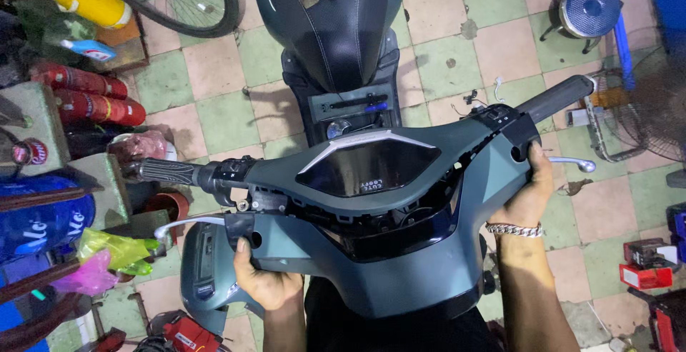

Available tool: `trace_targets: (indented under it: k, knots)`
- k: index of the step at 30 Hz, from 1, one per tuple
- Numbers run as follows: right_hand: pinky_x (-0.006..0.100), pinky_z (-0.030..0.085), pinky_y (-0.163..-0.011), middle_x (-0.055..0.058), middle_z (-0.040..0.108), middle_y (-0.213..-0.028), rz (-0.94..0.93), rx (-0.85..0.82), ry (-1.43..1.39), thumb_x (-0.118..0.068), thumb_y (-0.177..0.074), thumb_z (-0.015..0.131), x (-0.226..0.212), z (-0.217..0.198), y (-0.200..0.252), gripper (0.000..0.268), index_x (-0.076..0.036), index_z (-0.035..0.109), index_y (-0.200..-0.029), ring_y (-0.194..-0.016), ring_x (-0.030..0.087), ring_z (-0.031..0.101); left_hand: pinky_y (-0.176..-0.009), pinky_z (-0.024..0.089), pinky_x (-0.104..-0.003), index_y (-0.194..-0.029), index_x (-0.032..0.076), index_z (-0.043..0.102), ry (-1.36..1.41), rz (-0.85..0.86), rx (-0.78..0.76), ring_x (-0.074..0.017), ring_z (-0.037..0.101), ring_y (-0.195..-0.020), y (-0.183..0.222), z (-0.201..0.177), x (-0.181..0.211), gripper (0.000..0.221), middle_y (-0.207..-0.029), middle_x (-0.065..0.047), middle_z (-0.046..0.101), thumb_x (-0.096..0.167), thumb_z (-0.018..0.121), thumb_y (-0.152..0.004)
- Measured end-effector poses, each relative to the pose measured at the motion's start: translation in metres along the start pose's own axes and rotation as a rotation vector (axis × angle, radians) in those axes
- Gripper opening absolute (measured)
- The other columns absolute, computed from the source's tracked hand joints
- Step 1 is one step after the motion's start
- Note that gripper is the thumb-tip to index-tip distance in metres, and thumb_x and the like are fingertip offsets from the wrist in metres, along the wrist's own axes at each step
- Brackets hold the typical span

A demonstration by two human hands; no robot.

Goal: The person aligns and installs the front body panel onto a scooter, using a screwdriver to fasten screws into the panel and frame while holding it in place by hand.

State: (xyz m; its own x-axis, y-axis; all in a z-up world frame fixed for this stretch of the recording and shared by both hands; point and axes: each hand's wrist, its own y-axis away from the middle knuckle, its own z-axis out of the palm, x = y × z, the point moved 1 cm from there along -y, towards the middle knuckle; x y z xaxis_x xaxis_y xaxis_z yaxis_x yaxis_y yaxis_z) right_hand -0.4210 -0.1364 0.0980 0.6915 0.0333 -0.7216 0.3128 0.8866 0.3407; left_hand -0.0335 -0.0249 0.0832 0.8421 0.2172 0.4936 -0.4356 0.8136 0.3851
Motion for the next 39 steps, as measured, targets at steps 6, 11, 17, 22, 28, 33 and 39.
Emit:
trace_targets:
  k: [6,11,17,22,28,33,39]
  knots:
    - [0.043,0.05,-0.109,0.01,0.064,-0.139,0.096,-0.056,-0.092,-0.054,-0.103,0.056,0.009,0.001,0.006,0.064,-0.007,0.056,-0.147,-0.125,0.027,0.062,-0.088,0.056,-0.05,-0.126,0.001,0.064,0.039,-0.014,-0.015,-0.0339,0.071,-0.099,-0.012,-0.001,-0.004,0.049,-0.113,-0.017,0.072,0.038,0.057,-0.096]
    - [0.041,0.044,-0.123,0.006,0.059,-0.151,-0.018,-0.097,-0.017,-0.053,-0.107,0.053,0.015,0.019,0.027,0.064,-0.01,0.051,-0.155,-0.138,0.025,0.055,-0.088,0.056,-0.049,-0.119,0.002,0.066,-0.008,0.021,0.034,-0.0329,0.07,-0.096,-0.009,0.012,0.0,0.04,-0.107,-0.014,0.072,0.035,0.06,-0.097]
    - [0.042,0.039,-0.131,0.007,0.049,-0.161,-0.23,-0.127,0.198,-0.057,-0.115,0.038,0.025,0.025,0.046,0.07,-0.007,0.036,-0.164,-0.148,0.023,0.049,-0.088,0.054,-0.044,-0.115,0.002,0.068,0.097,-0.023,0.072,-0.0287,0.069,-0.096,-0.009,0.021,-0.001,0.036,-0.106,-0.011,0.072,0.033,0.062,-0.097]
    - [0.04,0.034,-0.13,0.011,0.044,-0.157,-0.561,-0.074,0.903,-0.063,-0.122,0.034,0.032,0.008,0.051,0.075,-0.001,0.029,-0.165,-0.14,0.024,0.046,-0.09,0.053,-0.042,-0.115,0.003,0.067,0.079,-0.02,0.148,-0.0267,0.069,-0.097,-0.003,0.021,0.003,0.033,-0.107,-0.01,0.072,0.029,0.062,-0.094]
    - [0.039,0.035,-0.131,0.01,0.045,-0.16,-0.273,-0.144,0.324,-0.053,-0.116,0.023,0.031,0.008,0.04,0.074,0.002,0.03,-0.165,-0.147,0.022,0.046,-0.089,0.055,-0.041,-0.113,-0.002,0.067,0.112,-0.026,0.101,-0.0276,0.07,-0.096,-0.001,0.017,0.006,0.035,-0.106,-0.014,0.073,0.028,0.061,-0.095]
    - [0.042,0.031,-0.134,0.013,0.04,-0.165,-0.504,-0.103,0.918,-0.065,-0.119,0.031,0.026,0.011,0.055,0.079,-0.001,0.024,-0.166,-0.148,0.025,0.042,-0.092,0.055,-0.042,-0.118,-0.003,0.065,0.141,-0.047,0.061,-0.0286,0.07,-0.099,0.005,0.018,0.008,0.034,-0.11,-0.016,0.072,0.025,0.059,-0.099]
    - [0.038,0.039,-0.124,0.008,0.048,-0.158,-0.238,0.066,0.35,-0.059,-0.112,0.032,0.039,-0.01,0.036,0.073,-0.004,0.037,-0.16,-0.142,0.02,0.049,-0.092,0.055,-0.05,-0.122,-0.004,0.063,-0.077,0.048,0.093,-0.0329,0.07,-0.101,0.008,0.005,0.002,0.04,-0.111,-0.019,0.071,0.029,0.058,-0.1]
